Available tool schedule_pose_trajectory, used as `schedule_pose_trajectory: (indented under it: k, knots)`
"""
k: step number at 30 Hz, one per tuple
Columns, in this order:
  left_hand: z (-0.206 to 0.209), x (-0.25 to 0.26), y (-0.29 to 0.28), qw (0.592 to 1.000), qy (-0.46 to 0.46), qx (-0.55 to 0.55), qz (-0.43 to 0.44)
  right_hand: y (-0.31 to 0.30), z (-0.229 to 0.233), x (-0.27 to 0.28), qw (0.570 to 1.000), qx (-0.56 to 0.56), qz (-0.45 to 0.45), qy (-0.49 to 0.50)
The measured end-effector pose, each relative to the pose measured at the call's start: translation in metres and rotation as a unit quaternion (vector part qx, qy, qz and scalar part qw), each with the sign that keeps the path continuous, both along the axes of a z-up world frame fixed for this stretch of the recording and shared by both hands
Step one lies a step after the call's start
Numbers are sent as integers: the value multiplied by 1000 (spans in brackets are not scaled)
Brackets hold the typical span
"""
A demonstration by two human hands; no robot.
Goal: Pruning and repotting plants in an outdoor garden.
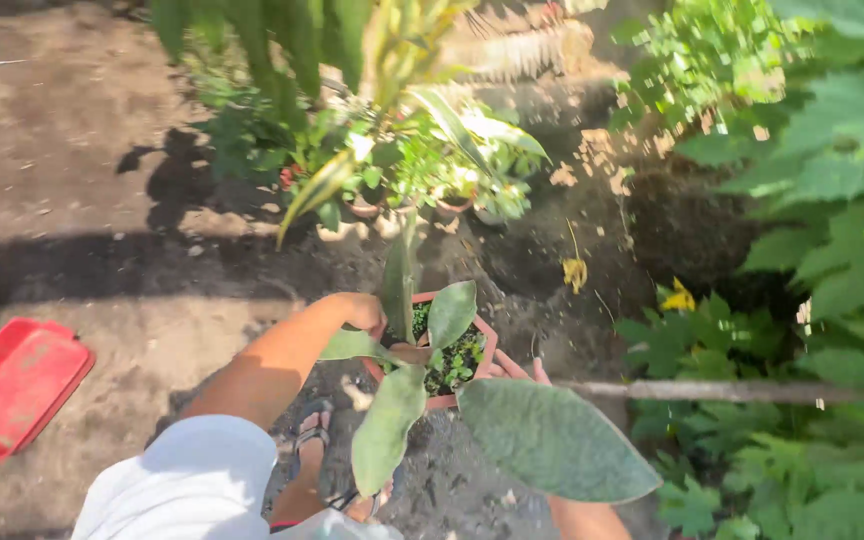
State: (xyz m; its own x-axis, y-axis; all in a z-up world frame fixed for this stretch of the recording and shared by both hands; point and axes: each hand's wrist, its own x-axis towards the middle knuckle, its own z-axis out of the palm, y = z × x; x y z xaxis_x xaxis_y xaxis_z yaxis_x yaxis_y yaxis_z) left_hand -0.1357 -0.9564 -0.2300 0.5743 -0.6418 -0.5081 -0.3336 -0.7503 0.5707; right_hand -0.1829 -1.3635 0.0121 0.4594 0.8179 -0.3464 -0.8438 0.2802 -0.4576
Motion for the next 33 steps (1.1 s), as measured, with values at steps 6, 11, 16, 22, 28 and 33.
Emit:
schedule_pose_trajectory:
  k: [6,11,16,22,28,33]
  knots:
    - [208,-99,102,917,123,-29,380,117,34,21,984,-59,-162,-37]
    - [258,-186,219,805,210,-172,528,254,39,54,991,51,-57,-109]
    - [250,-262,350,722,218,-328,569,415,67,35,976,208,61,-27]
    - [276,-339,455,588,134,-499,622,588,121,-11,998,59,16,13]
    - [277,-368,556,516,148,-516,668,742,65,35,968,116,130,179]
    - [328,-350,627,522,113,-494,687,898,54,89,984,-42,171,-5]
